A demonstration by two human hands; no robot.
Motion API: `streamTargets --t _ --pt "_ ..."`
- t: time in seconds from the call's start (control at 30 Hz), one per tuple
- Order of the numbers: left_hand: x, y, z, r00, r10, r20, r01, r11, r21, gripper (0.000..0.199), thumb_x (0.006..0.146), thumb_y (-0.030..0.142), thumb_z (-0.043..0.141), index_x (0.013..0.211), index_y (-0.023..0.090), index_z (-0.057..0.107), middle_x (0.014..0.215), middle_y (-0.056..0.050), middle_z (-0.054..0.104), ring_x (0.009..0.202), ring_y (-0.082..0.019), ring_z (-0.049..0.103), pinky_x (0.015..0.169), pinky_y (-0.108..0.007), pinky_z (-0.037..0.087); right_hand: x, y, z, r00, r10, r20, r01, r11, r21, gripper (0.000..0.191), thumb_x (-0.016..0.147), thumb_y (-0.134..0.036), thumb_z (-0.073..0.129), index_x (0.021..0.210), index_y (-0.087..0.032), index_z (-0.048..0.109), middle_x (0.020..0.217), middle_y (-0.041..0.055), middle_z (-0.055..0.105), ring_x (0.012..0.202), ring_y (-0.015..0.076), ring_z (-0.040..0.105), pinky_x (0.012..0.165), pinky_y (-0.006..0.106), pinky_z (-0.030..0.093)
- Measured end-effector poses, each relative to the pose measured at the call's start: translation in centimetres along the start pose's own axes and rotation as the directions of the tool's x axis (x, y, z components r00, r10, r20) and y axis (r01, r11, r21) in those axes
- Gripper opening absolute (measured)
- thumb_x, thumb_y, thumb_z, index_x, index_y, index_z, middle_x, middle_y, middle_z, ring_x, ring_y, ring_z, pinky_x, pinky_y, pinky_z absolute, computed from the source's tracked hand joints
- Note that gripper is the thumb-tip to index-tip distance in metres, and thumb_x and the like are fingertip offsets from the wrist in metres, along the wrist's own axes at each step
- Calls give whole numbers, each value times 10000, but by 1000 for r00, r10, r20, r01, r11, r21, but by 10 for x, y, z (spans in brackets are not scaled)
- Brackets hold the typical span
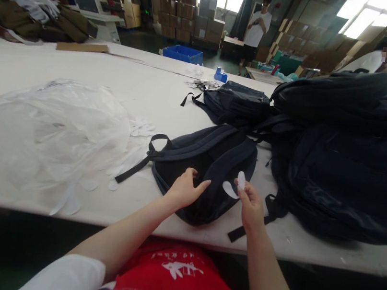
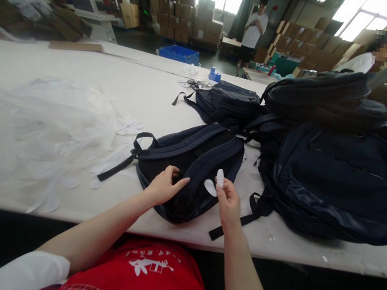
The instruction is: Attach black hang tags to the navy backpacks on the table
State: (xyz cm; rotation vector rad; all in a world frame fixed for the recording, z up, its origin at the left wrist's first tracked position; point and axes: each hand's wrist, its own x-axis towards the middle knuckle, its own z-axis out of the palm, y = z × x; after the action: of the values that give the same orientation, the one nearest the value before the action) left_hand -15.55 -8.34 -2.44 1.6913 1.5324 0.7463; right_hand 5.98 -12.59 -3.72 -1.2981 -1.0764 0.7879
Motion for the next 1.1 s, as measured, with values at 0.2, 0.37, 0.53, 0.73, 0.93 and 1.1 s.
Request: streamTargets --t 0.2,0.37,0.53,0.73,0.93,1.1 --pt "-2 -8 7 976 -140 169 195 908 -371 457 694 346 793 1073 164 615 980 -103 699 923 -254 664 854 -359 515 -4 -14 -12 998 -12 -67 7 997 -77 269 846 -465 597 926 -218 525 791 22 662 612 141 583 710 333 507" --pt "12 -4 -36 819 -272 505 574 427 -699 106 815 208 685 831 105 665 752 -67 704 630 -121 653 611 -222 544 -14 -24 -2 991 71 111 -45 973 -226 336 721 -458 734 855 -196 572 671 -19 564 588 127 517 569 250 431" --pt "20 0 -68 753 -340 563 658 373 -655 107 835 217 667 826 112 653 708 -64 676 527 -101 603 405 -164 443 -16 -32 18 978 119 173 -74 967 -245 324 781 -501 647 810 -179 640 595 -5 571 548 141 507 541 260 410" --pt "23 7 -68 733 -324 598 679 397 -618 105 848 226 622 838 123 637 704 -73 666 487 -104 583 354 -161 388 12 -17 37 972 -13 234 98 929 -357 314 734 -335 657 1020 -223 722 1017 59 723 939 254 649 845 357 477" --pt "26 11 -70 747 -316 585 663 420 -619 91 830 210 627 842 121 637 705 -75 682 469 -95 571 356 -156 364 23 -2 37 916 163 366 -8 921 -390 245 717 -425 674 785 -200 745 681 13 687 640 200 613 595 289 441" --pt "14 19 -62 829 -235 507 542 560 -627 247 734 243 748 925 118 655 820 -80 716 517 -93 598 426 -172 398 15 -34 25 987 20 160 39 931 -362 323 691 -486 706 810 -186 711 646 10 634 566 155 544 534 265 398"
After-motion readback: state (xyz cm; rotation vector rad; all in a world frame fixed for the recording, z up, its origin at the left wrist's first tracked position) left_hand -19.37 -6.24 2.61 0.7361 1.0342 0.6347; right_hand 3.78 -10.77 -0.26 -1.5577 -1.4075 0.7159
